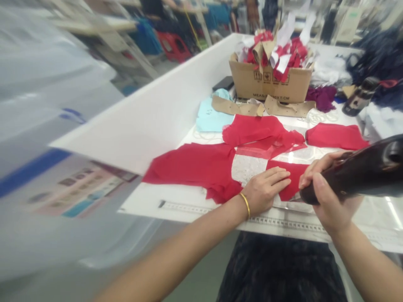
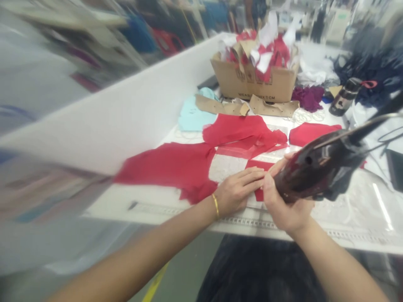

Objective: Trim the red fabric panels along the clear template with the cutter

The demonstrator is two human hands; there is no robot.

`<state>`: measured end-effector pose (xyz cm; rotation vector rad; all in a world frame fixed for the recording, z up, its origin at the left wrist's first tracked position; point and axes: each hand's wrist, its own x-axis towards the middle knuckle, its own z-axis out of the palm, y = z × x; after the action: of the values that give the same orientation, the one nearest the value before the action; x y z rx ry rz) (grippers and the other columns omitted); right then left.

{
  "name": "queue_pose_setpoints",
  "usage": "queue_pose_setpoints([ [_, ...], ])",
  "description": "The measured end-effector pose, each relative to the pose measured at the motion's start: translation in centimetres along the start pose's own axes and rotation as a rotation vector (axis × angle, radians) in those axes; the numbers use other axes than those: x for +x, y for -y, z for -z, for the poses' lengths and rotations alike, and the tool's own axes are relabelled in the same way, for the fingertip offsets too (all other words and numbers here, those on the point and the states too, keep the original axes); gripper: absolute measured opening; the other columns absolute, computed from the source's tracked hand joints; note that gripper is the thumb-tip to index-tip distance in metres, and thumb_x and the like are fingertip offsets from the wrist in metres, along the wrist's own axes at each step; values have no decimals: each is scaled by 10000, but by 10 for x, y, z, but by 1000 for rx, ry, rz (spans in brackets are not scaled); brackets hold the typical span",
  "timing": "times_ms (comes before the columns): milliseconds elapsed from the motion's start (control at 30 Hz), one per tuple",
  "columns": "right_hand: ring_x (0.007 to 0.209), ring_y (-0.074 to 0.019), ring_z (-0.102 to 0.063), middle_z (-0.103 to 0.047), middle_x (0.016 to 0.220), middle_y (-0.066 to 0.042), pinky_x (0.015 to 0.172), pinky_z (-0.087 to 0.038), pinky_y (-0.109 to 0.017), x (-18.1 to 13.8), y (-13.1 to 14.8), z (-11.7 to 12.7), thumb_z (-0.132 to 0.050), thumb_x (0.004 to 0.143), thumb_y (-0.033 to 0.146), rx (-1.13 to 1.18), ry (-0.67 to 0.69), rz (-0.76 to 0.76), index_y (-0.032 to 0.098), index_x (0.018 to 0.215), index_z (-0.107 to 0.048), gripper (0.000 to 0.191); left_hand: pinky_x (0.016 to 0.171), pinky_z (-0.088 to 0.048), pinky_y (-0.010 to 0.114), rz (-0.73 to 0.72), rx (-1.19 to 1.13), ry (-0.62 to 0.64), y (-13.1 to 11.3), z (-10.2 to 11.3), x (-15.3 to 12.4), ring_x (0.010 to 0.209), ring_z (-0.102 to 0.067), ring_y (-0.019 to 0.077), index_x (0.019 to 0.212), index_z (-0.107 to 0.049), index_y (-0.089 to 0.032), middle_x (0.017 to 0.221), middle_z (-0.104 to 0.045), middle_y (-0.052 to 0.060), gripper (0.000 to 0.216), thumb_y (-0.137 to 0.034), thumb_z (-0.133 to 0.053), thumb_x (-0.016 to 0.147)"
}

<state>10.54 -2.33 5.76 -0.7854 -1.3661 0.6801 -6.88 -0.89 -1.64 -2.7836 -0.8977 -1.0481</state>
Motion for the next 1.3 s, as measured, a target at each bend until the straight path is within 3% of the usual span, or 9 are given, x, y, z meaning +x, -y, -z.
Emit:
queue_pose_setpoints([
  [200,601,-180,-619,-581,727,23,556,-590,-332,2,1,16,-637,946,232,40,12,-3,318,1201,-552,282,984,-656,427,-17,54,-52,-1,2,4,1095,-733,238,1118,-702,-125,1132,-766,125,409,17,-403,879],
  [400,631,-145,-626,-631,789,41,579,-585,-296,-1,3,14,-646,897,118,72,-27,-3,297,1135,-576,306,925,-676,408,-37,58,-82,-3,5,8,1039,-744,246,1061,-694,-104,1085,-772,137,374,30,-399,875],
  [800,579,-145,-614,-625,703,54,553,-569,-297,3,5,40,-738,906,238,95,-87,-44,266,1118,-568,273,898,-682,381,-33,66,-116,-5,6,12,1002,-748,238,1037,-688,-98,1032,-776,129,346,38,-407,887],
  [1000,592,-134,-607,-632,709,57,585,-575,-304,1,8,47,-735,902,203,105,-100,-65,253,1112,-589,260,885,-684,377,-34,66,-124,-5,7,12,987,-751,230,1039,-684,-112,1017,-777,123,355,44,-413,871],
  [1300,553,-143,-607,-630,690,75,533,-564,-299,8,12,71,-783,814,165,122,-222,-59,258,1103,-592,358,881,-686,369,-45,78,-135,-4,8,12,974,-756,231,1048,-682,-112,1009,-781,120,359,41,-410,871],
])
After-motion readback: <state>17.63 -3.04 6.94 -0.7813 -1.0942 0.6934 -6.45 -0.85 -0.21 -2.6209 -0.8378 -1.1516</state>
